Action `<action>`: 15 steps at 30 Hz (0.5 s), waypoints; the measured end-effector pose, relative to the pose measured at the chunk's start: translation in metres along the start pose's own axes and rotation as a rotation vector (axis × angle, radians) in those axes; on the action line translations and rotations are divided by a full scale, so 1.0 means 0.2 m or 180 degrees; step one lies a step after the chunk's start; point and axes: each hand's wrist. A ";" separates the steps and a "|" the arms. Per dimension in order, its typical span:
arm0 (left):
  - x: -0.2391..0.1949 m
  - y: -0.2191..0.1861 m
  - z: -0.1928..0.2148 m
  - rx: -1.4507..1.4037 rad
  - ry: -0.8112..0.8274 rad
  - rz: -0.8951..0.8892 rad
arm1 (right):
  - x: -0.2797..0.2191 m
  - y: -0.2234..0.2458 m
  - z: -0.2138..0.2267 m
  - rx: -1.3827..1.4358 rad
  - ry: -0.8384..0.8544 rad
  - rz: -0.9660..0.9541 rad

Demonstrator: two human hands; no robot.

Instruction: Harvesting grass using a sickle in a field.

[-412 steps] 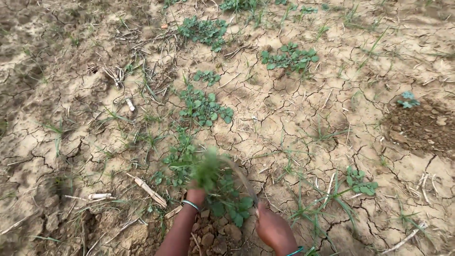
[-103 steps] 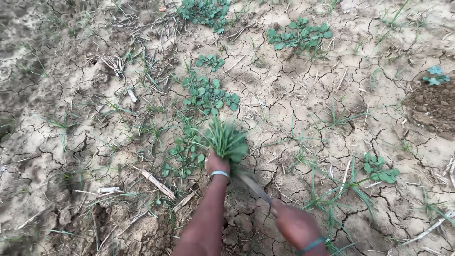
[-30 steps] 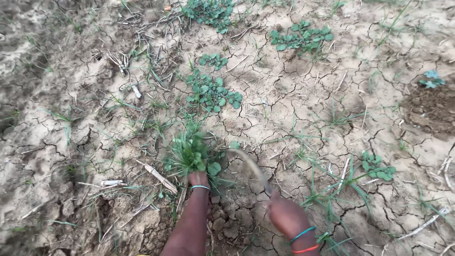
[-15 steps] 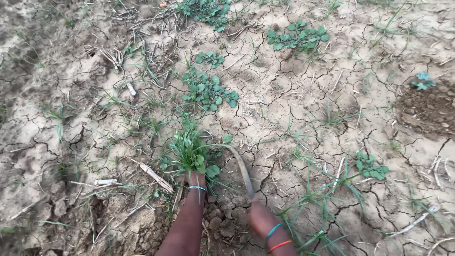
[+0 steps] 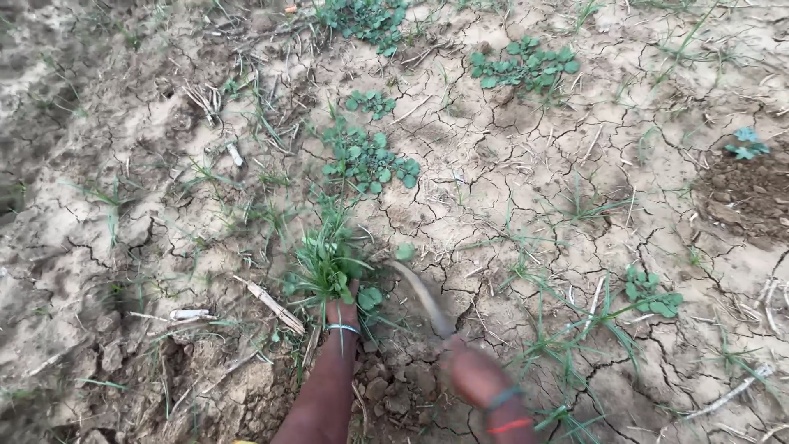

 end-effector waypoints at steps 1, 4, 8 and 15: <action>0.00 -0.01 0.00 -0.0094 -0.0029 0.0145 | -0.06 0.00 0.10 -0.0329 0.0099 0.0046; 0.07 0.02 0.02 -0.0556 0.0093 0.0356 | -0.23 -0.02 0.29 -0.0863 0.0090 0.0210; 0.16 0.19 0.01 -0.2279 0.0618 0.0587 | -0.27 0.01 0.36 -0.1305 -0.0014 0.0411; 0.06 0.15 -0.28 0.1012 0.0237 -0.0405 | -0.25 0.14 0.33 -0.1301 0.0125 0.0341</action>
Point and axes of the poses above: each hand's wrist, its own x-axis towards the middle knuckle, its own z-axis out of the back of the hand, y = z × x, and after that the axes turned 11 degrees about z, right-handed
